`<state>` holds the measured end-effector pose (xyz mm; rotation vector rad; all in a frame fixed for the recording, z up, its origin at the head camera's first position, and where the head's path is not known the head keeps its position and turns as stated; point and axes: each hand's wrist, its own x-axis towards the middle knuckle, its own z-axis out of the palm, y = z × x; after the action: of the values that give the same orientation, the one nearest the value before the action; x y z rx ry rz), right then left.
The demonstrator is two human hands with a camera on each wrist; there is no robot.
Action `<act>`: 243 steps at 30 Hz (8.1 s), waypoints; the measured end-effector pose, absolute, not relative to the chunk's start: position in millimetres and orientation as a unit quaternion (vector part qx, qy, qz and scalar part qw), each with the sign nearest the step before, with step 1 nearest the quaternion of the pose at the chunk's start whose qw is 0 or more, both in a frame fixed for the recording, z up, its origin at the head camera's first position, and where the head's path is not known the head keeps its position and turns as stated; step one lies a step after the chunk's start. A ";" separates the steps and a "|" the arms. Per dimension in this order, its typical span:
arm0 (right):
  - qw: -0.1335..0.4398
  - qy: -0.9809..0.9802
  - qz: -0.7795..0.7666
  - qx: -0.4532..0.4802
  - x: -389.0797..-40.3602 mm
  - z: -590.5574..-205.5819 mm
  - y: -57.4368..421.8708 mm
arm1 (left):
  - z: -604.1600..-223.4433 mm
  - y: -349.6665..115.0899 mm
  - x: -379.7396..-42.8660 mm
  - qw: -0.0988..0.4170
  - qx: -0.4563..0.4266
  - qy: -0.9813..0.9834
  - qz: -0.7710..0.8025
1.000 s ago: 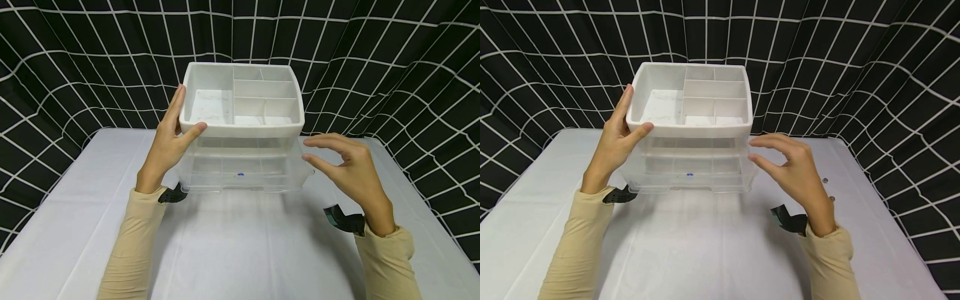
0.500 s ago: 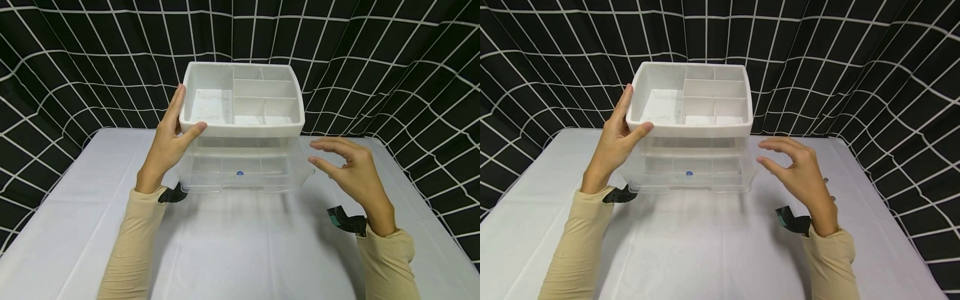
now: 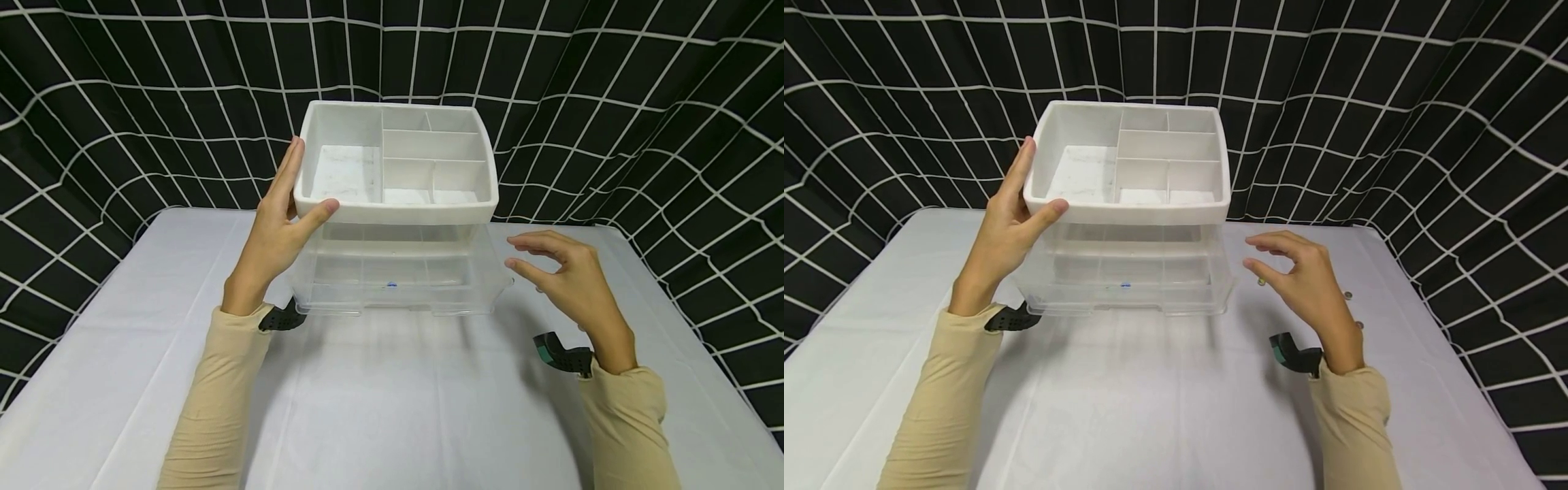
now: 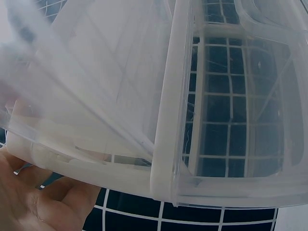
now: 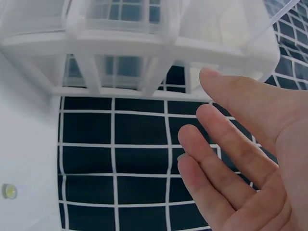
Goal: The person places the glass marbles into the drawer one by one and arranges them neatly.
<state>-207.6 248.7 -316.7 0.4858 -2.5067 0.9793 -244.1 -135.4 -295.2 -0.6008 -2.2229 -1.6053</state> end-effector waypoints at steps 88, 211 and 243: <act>-0.001 -0.953 0.288 0.094 -252.5 -402.5 289.0 | -296.0 -135.3 -245.2 0.172 -0.212 -0.782 -0.561; 0.091 -0.948 0.260 0.158 -220.4 -333.1 269.3 | -295.9 -135.5 -244.6 0.171 -0.210 -0.782 -0.561; 0.183 -0.936 0.240 0.181 -204.5 -311.9 258.1 | -296.1 -134.9 -244.7 0.172 -0.216 -0.778 -0.564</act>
<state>-204.5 258.1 -311.9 0.5101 -2.6410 0.6781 -244.7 -134.9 -296.1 -0.6130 -2.2077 -1.6012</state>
